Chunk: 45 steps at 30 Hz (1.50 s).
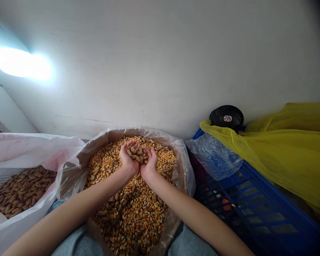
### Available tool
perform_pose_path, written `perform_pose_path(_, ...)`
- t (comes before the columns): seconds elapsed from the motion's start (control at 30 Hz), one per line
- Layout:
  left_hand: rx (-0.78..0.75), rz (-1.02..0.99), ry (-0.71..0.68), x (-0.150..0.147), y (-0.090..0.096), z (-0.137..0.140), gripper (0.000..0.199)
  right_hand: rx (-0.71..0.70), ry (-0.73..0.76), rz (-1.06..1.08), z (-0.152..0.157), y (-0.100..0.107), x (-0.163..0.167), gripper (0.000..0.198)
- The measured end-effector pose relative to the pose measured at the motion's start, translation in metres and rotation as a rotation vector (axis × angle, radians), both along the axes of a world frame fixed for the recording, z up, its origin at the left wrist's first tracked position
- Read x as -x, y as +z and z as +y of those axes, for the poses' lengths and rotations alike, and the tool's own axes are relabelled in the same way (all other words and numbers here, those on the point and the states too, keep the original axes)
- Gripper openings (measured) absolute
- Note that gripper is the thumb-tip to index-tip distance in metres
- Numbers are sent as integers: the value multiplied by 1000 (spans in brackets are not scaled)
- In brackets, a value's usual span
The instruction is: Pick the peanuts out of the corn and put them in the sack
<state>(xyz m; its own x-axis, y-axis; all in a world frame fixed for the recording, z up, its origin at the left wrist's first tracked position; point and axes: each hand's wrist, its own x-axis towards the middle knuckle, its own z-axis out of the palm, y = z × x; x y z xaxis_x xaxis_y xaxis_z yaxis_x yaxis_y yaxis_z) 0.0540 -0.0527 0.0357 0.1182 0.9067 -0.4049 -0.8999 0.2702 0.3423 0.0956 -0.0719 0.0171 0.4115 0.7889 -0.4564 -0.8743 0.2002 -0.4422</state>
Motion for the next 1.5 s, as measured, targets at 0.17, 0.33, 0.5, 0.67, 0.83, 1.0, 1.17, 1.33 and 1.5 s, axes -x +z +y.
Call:
perform_pose_path(0.17,-51,-35,-13,1,-2,6,11,-18,70,82,0,-4,4,22)
perform_pose_path(0.33,-39,-44,-19,5,2,9,10,-1,148,131,-1,-4,-2,23)
perform_pose_path(0.5,-8,-39,-32,12,7,11,9,56,259,107,-3,-4,-5,22)
perform_pose_path(0.67,-42,-51,-28,17,9,15,8,146,448,27,-4,-9,-5,16)
perform_pose_path(0.83,-82,-3,-3,31,14,22,8,187,718,84,-6,-10,-7,9)
perform_pose_path(1.0,-310,390,-146,95,16,27,23,167,845,101,-10,-13,-10,10)
perform_pose_path(1.17,-467,1271,-131,226,23,42,37,163,882,60,-11,-14,-5,6)
perform_pose_path(1.33,-503,2190,-232,319,27,51,36,202,888,-25,-17,-12,2,6)
perform_pose_path(1.5,-802,2171,-135,283,13,22,38,222,818,-133,-14,-7,0,5)
